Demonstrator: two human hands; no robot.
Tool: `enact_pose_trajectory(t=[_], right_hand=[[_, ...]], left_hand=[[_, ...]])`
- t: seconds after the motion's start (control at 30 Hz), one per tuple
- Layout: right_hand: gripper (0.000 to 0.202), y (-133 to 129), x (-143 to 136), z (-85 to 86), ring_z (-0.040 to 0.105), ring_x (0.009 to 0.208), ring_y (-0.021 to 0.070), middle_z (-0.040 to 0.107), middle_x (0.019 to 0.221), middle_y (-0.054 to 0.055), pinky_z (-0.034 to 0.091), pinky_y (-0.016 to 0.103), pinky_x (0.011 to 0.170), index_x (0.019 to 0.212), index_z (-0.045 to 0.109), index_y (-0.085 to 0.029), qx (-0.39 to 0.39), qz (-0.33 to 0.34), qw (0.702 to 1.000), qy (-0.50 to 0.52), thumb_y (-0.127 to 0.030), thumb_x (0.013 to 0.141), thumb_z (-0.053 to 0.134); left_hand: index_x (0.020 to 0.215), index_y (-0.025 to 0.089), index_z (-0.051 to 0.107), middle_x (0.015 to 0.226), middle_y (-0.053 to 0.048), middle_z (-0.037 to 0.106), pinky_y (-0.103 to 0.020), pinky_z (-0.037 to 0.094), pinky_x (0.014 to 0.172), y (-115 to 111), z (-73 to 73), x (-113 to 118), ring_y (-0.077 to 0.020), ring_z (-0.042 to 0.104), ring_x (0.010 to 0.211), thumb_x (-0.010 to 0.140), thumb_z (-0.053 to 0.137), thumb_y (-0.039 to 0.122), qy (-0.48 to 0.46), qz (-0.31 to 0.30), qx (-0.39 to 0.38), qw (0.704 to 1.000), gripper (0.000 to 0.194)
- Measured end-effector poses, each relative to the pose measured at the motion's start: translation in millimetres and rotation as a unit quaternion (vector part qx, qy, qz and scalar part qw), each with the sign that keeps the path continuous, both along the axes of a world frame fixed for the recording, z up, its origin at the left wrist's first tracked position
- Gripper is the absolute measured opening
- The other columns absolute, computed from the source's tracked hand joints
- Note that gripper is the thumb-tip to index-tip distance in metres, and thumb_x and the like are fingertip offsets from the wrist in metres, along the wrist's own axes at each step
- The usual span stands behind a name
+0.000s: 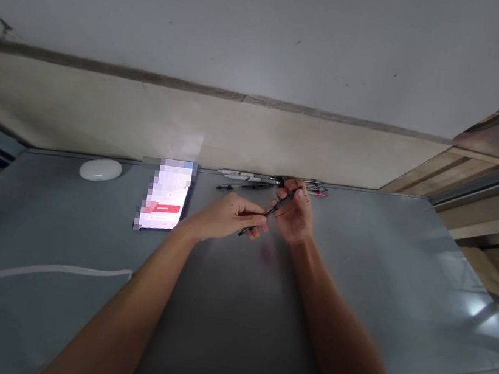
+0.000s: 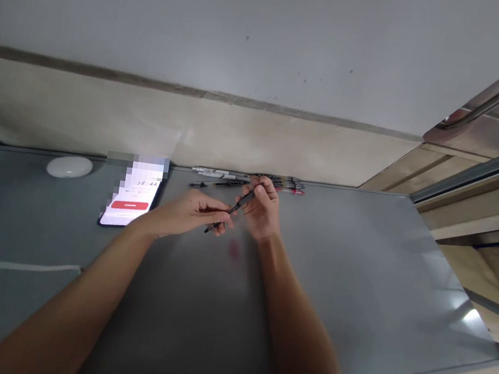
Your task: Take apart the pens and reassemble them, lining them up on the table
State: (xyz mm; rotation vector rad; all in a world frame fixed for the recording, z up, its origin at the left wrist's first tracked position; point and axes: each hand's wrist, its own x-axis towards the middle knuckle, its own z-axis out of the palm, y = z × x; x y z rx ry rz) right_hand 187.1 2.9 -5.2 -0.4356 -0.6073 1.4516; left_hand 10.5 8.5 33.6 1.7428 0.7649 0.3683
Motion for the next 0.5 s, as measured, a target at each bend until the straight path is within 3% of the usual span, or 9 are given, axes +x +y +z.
enact_pose_trajectory(t=[0.13, 0.33, 0.5], right_hand=[[0.023, 1.7, 0.5, -4.3, 0.055, 0.068, 0.0076, 0.054, 0.077, -0.008, 0.056, 0.021, 0.06, 0.081, 0.057, -0.029, -0.021, -0.011, 1.0, -0.015, -0.03, 0.068, 0.075], [0.022, 5.5, -3.0, -8.8, 0.059, 0.069, 0.0069, 0.059, 0.08, -0.008, 0.054, 0.02, 0.061, 0.08, 0.056, -0.027, -0.072, -0.08, 0.994, -0.031, -0.023, 0.069, 0.075], [0.02, 3.1, -1.8, -6.7, 0.064, 0.075, 0.0083, 0.063, 0.085, -0.007, 0.055, 0.02, 0.064, 0.083, 0.06, -0.026, -0.072, -0.062, 0.995, -0.032, -0.023, 0.069, 0.075]], left_hand=[[0.083, 0.018, 0.068, 0.07, 0.0, 0.064, -0.023, 0.042, 0.061, -0.5, -2.6, 2.5, -0.0124, 0.059, 0.066, 0.089, 0.053, 0.034, 0.003, 0.019, 0.028, 0.999, 0.023], [0.09, 0.02, 0.069, 0.072, 0.001, 0.064, -0.024, 0.041, 0.061, 2.8, -15.1, 7.6, -0.013, 0.056, 0.067, 0.085, 0.058, 0.033, 0.034, 0.129, 0.092, 0.987, 0.018], [0.081, 0.017, 0.068, 0.069, 0.0, 0.063, -0.024, 0.042, 0.063, 5.9, -14.2, 5.8, -0.0132, 0.058, 0.067, 0.087, 0.055, 0.033, 0.03, 0.11, 0.073, 0.991, 0.021]])
